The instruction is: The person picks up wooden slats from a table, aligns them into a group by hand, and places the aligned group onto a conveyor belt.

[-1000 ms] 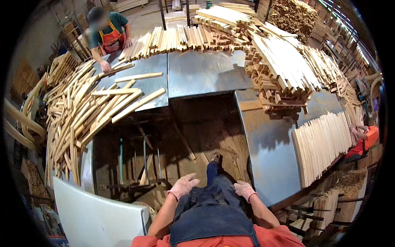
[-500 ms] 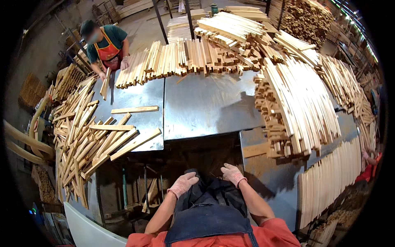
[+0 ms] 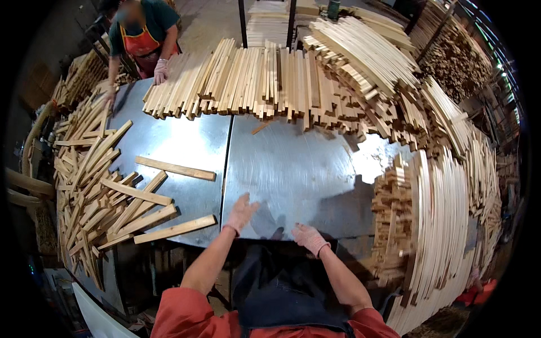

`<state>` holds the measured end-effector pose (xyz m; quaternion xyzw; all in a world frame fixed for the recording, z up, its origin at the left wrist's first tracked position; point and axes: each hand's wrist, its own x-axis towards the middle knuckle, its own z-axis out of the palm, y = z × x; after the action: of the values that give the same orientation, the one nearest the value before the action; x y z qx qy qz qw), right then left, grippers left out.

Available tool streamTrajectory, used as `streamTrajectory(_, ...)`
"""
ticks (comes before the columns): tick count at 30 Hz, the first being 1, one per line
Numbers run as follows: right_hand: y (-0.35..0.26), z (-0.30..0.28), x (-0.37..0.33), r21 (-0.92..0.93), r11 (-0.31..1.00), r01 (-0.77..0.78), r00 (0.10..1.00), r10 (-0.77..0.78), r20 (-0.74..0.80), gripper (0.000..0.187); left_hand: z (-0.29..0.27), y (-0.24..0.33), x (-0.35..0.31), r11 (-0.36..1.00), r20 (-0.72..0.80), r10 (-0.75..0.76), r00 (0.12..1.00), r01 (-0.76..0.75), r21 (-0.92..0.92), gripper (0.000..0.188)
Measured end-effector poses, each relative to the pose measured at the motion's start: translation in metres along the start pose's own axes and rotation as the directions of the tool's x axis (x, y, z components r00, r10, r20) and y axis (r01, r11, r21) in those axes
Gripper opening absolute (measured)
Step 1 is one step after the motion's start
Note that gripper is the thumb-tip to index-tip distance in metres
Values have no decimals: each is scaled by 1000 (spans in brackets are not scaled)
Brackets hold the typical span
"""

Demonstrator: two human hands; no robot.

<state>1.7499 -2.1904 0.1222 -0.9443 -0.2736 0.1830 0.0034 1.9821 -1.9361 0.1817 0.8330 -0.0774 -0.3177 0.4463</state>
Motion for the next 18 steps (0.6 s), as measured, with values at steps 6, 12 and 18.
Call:
streamTrajectory(6,178,-34,91,362,834,-416,901,432,39,53,-61,40,230,1000,-202,-10,979,7,-18,81)
streamTrajectory(12,305,-126,170,795,-115,-595,262,908,327,74,-93,87,360,991,-374,-66,925,18,-130,80)
streamTrajectory(18,370,-110,211,700,-40,-713,198,947,255,78,-84,75,409,988,-546,-63,835,-23,-150,70)
